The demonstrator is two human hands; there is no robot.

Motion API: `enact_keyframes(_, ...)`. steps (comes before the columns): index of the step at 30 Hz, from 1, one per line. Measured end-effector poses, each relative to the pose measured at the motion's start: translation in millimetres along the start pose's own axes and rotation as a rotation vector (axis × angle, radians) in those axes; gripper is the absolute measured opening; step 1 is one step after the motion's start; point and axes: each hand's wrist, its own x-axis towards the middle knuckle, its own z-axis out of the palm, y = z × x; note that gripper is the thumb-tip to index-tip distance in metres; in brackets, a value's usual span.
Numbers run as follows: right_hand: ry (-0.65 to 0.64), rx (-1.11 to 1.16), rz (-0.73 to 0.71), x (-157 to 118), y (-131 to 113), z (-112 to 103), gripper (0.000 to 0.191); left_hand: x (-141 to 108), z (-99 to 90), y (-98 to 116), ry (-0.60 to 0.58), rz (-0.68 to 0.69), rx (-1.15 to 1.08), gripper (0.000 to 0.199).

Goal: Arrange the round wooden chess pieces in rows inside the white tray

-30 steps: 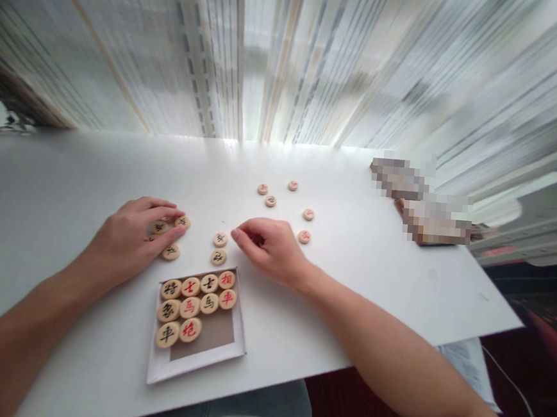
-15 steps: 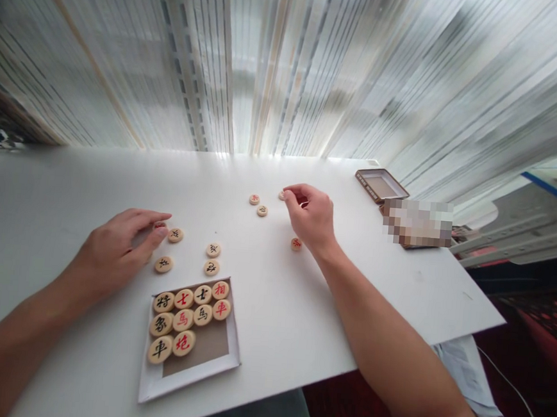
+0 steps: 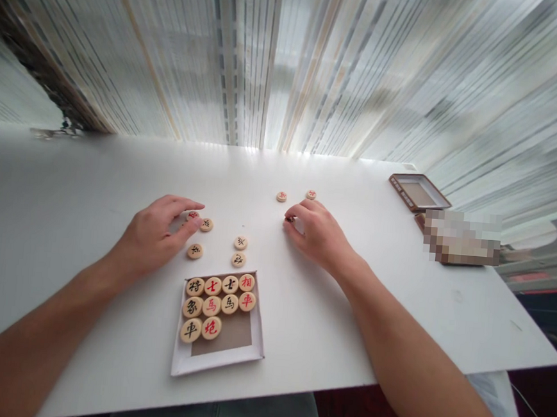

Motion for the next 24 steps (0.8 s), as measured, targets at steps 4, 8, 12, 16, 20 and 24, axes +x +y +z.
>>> enact_keyframes(4,-0.034,-0.002,0.031,-2,-7,1,0.021,0,-3.2,4,0.028,0.022,-0.012,0.042)
enact_keyframes(8,-0.064,0.024,0.064,-3,-9,1,0.013,1,-11.8,9,0.092,0.009,-0.062,0.048)
enact_keyframes(12,-0.100,0.087,0.127,-3,-13,0,0.018,0,-16.4,13,0.128,-0.007,-0.094,0.051)
enact_keyframes(16,-0.087,0.186,0.159,-4,-20,4,0.023,-3,-15.7,20,0.085,0.007,-0.131,0.049)
enact_keyframes(20,0.010,0.518,0.268,-7,-34,6,0.028,-7,-14.5,28,0.026,-0.001,-0.215,0.043)
enact_keyframes(24,-0.025,0.998,0.415,-12,-61,2,0.037,-13,-11.2,36,-0.031,-0.046,-0.345,0.034)
